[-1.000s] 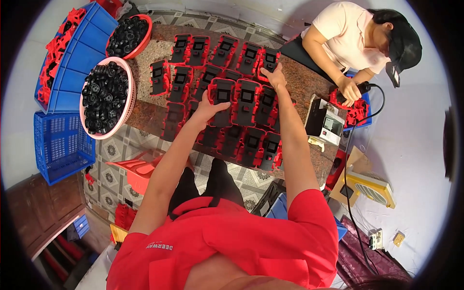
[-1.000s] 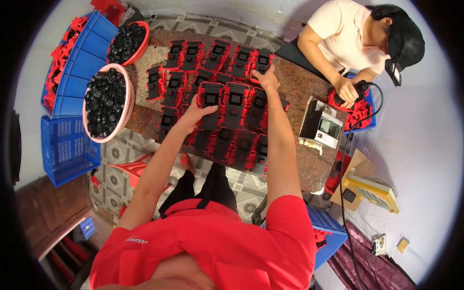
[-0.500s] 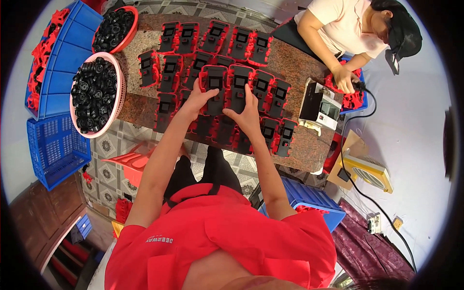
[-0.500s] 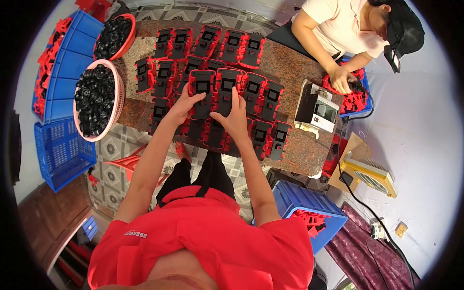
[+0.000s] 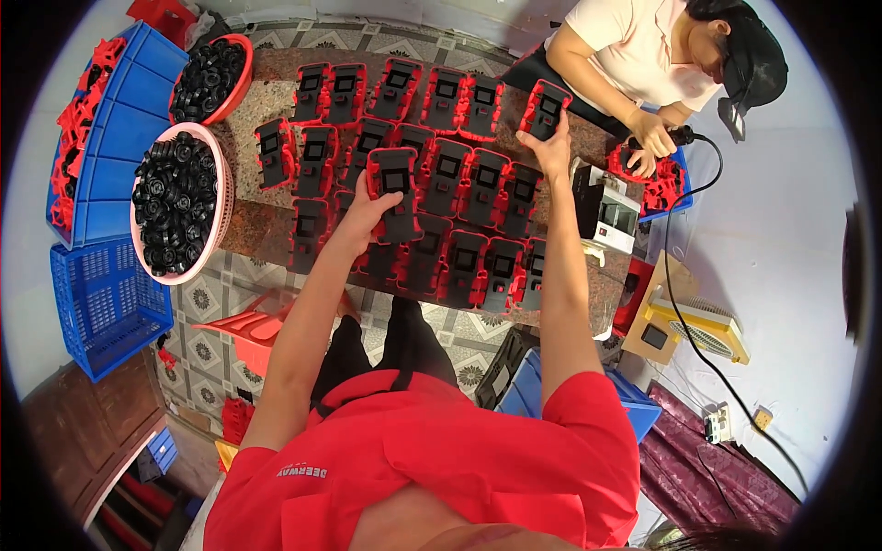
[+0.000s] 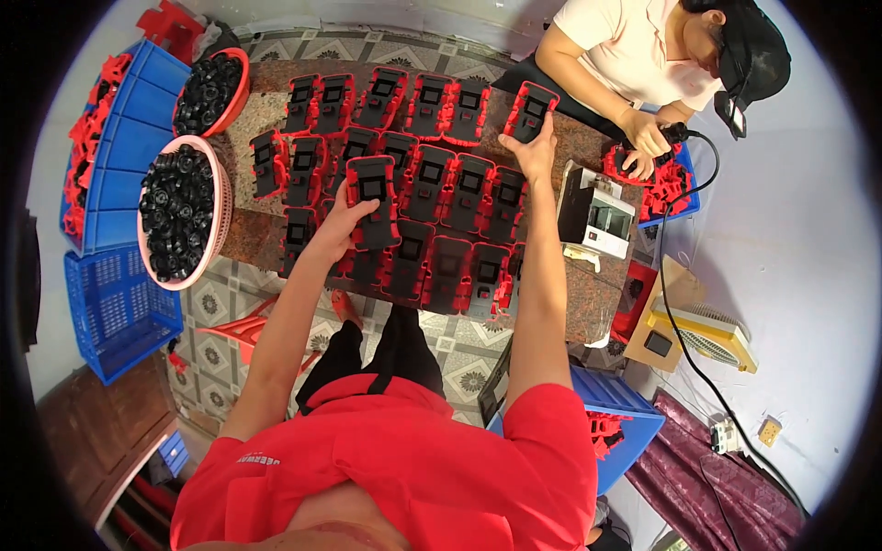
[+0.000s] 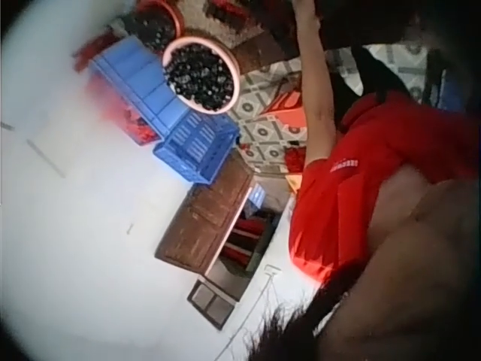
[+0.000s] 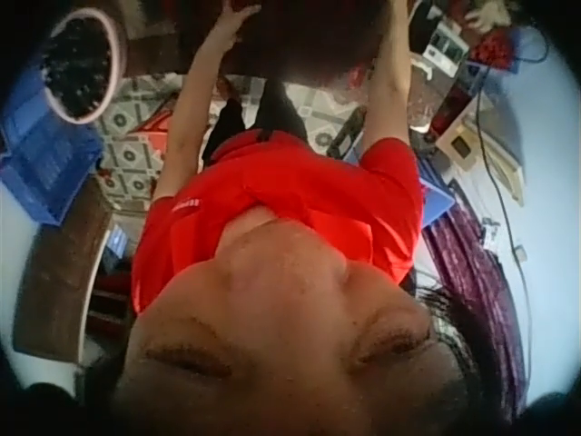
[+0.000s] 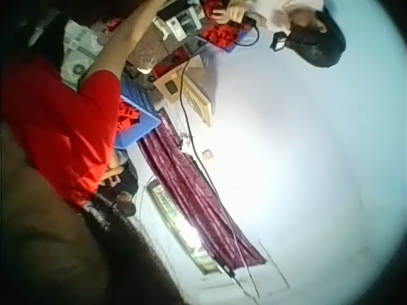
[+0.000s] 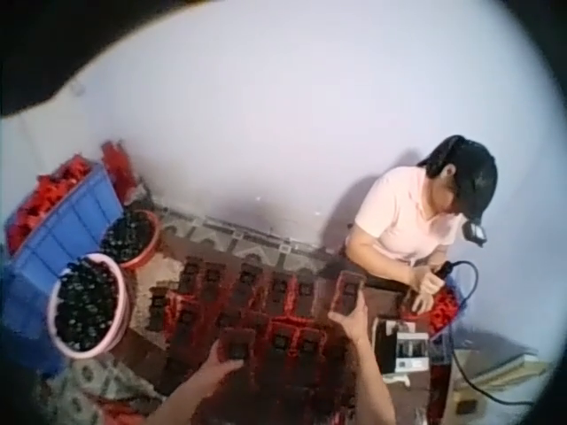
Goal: The person assembles plastic casings by snapping black inserts into red plastic frames by hand, arranges the assembled parts onto tables, and gathers additional frame components from the floor to assemble more.
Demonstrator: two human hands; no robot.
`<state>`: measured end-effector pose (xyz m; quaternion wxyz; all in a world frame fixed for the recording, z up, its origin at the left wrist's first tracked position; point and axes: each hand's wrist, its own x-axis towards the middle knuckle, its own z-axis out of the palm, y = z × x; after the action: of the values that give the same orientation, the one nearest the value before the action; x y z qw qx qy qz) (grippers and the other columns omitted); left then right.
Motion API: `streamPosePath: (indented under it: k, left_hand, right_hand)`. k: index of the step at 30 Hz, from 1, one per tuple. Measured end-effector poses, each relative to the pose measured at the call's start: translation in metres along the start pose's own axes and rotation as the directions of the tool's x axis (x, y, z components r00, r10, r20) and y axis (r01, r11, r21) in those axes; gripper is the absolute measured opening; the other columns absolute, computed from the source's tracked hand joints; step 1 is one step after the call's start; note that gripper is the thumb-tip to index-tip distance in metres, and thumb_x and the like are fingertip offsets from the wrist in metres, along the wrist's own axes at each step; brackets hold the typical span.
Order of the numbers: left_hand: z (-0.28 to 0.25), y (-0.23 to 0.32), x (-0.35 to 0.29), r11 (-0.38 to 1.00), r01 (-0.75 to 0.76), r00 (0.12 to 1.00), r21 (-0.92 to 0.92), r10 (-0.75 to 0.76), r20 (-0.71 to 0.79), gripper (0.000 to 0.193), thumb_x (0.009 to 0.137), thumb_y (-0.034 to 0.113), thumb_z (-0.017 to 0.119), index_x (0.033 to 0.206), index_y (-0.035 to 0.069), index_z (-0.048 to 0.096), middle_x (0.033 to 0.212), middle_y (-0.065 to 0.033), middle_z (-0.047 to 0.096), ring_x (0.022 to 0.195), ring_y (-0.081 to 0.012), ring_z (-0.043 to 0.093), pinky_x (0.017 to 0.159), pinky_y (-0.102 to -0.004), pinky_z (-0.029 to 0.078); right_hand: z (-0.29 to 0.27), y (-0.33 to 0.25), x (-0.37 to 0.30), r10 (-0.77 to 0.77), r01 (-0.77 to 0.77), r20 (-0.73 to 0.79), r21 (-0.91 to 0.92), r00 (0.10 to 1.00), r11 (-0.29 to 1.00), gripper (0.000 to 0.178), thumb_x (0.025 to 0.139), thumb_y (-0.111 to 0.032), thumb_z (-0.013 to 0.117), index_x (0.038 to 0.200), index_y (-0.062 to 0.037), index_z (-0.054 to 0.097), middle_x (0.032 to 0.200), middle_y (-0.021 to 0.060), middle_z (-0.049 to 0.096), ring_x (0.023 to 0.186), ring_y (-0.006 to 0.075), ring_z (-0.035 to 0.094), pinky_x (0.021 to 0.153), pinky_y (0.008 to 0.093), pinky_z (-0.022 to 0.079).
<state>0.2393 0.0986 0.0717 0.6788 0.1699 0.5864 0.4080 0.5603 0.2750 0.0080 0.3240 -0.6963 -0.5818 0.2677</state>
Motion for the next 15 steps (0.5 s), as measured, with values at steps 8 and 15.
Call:
streamPosePath:
  k: [8,15]
  left_hand:
    - [-0.003,0.008,-0.04,0.997,0.035,0.999,-0.064,-0.034,0.006,0.092,0.082,0.01,0.069,0.151,0.016,0.008,0.13,-0.0111,0.048,0.114,-0.0238,0.053,0.088,-0.041,0.053]
    - [0.019,0.013,-0.05,0.998,-0.054,0.998,-0.022,0.054,0.013,0.084,0.079,0.011,0.073,0.144,0.014,0.02,0.124,-0.0115,0.052,0.109,-0.0227,0.058,0.08,-0.0404,0.056]
  right_hand:
    - [0.043,0.031,0.024,0.054,-0.016,0.282,-0.138,0.958,0.99,0.133,0.048,-0.044,0.091,0.15,-0.0051,0.015,0.134,0.0294,0.042,0.126,0.0411,0.044,0.107,0.0426,0.036]
    - [-0.002,-0.056,-0.063,-0.101,0.024,0.392,0.196,0.914,0.98,0.1,0.073,-0.042,0.078,0.148,-0.0033,0.025,0.145,0.0239,0.036,0.132,0.0374,0.04,0.108,0.0418,0.036]
